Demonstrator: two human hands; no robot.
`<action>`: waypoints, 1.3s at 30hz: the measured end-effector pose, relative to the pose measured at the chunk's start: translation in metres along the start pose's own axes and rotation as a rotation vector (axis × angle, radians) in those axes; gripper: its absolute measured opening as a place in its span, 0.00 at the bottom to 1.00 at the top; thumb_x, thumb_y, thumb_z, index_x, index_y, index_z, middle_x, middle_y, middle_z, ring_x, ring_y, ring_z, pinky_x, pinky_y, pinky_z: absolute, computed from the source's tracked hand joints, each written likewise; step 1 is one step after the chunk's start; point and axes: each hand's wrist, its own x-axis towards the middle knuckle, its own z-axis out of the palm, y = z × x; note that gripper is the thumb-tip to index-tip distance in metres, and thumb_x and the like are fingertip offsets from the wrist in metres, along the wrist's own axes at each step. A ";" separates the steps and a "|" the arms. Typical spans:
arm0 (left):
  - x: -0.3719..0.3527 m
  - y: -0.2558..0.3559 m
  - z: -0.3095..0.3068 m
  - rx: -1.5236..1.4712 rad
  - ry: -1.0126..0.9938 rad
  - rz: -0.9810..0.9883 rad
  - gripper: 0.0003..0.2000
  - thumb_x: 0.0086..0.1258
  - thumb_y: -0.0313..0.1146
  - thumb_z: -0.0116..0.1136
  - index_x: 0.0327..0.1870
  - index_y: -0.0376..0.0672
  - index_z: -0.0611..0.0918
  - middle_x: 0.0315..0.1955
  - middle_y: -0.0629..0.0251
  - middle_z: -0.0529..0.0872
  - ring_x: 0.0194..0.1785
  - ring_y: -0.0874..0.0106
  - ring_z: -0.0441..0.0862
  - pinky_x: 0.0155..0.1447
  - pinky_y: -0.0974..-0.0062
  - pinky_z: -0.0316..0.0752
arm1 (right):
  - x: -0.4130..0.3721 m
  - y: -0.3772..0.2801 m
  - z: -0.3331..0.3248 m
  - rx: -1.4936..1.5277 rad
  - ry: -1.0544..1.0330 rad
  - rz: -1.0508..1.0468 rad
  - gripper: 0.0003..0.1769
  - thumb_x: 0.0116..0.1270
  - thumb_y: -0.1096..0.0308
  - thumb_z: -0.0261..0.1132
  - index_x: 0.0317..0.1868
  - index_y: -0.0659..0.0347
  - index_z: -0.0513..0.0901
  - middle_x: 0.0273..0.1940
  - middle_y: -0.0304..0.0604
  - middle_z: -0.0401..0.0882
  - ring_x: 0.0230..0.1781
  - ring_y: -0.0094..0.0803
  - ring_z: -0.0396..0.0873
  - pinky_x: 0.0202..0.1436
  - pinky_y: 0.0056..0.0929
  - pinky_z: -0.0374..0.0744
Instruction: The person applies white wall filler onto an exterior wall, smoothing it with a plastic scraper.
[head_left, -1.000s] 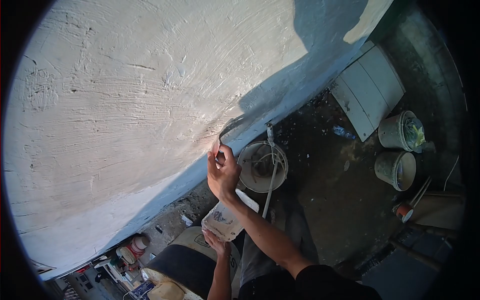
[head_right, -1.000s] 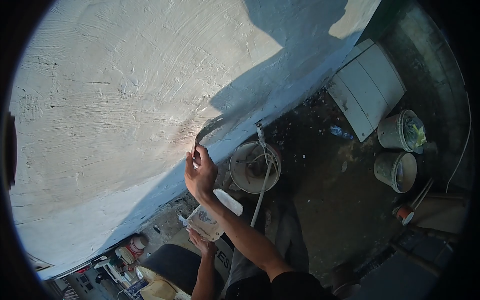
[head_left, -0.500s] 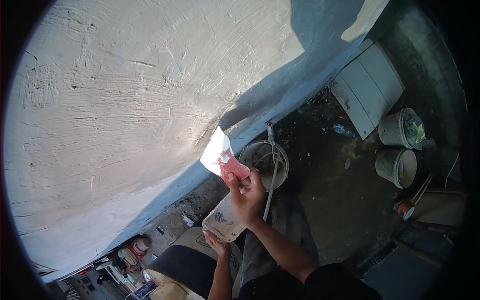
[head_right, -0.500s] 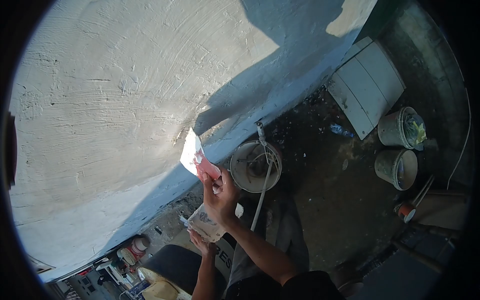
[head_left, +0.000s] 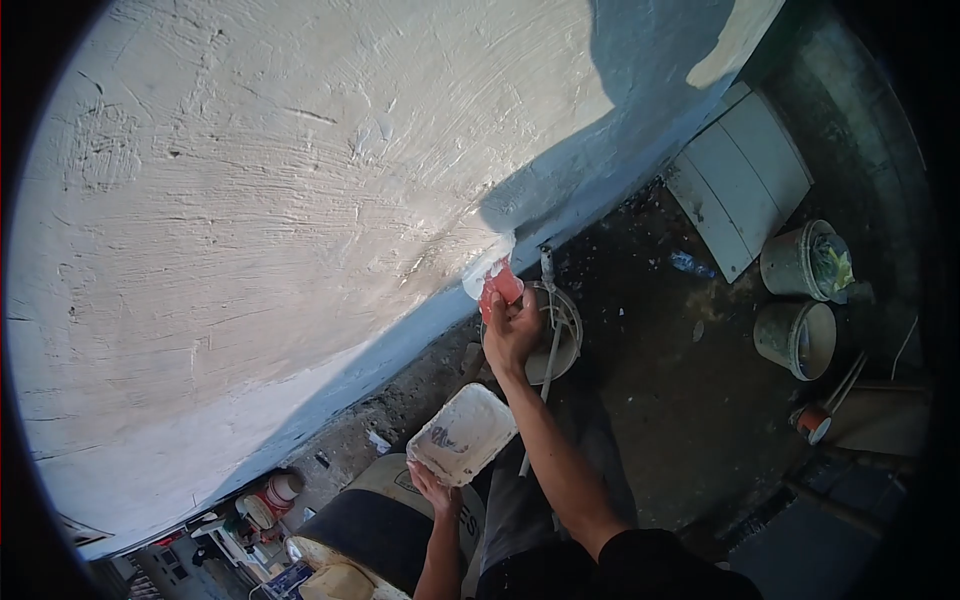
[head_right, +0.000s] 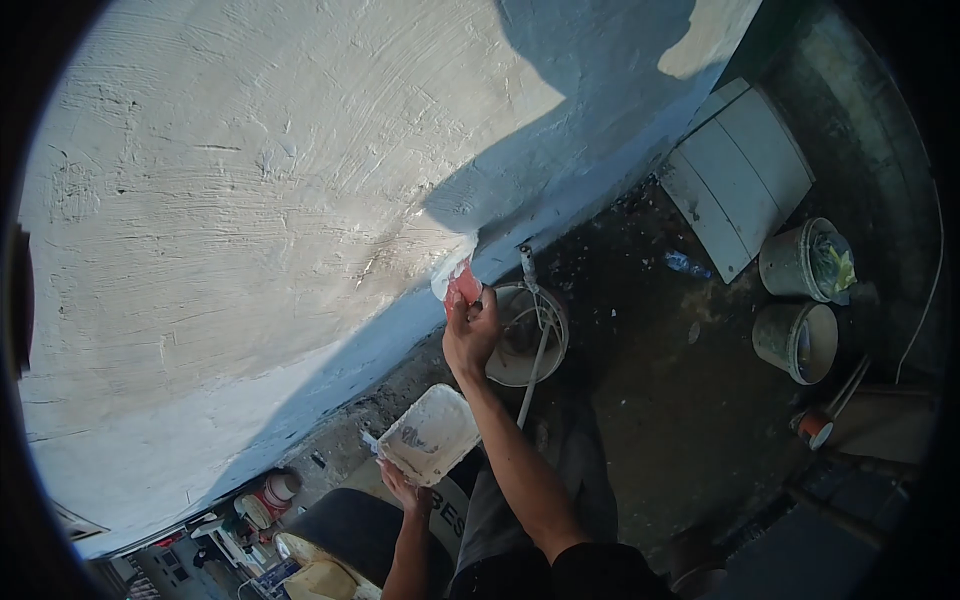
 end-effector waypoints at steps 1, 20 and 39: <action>0.000 0.002 0.000 -0.016 0.013 0.001 0.46 0.72 0.65 0.32 0.71 0.24 0.49 0.69 0.33 0.54 0.71 0.40 0.53 0.73 0.50 0.47 | -0.008 -0.013 0.005 0.002 -0.021 0.004 0.09 0.70 0.74 0.59 0.46 0.70 0.72 0.39 0.46 0.82 0.37 0.24 0.81 0.39 0.22 0.77; -0.003 -0.031 0.004 -0.329 -0.038 -0.103 0.46 0.70 0.64 0.39 0.72 0.26 0.49 0.72 0.35 0.50 0.74 0.42 0.48 0.75 0.51 0.43 | -0.093 -0.157 0.078 -0.034 -0.234 -0.186 0.09 0.65 0.81 0.63 0.44 0.72 0.73 0.31 0.46 0.82 0.33 0.22 0.82 0.35 0.22 0.81; -0.004 -0.016 0.012 -0.047 0.015 0.095 0.47 0.69 0.67 0.34 0.73 0.28 0.49 0.70 0.37 0.55 0.72 0.42 0.53 0.73 0.50 0.46 | 0.117 0.075 -0.110 -0.098 0.172 0.048 0.14 0.66 0.75 0.63 0.50 0.68 0.73 0.41 0.47 0.82 0.40 0.32 0.82 0.43 0.29 0.77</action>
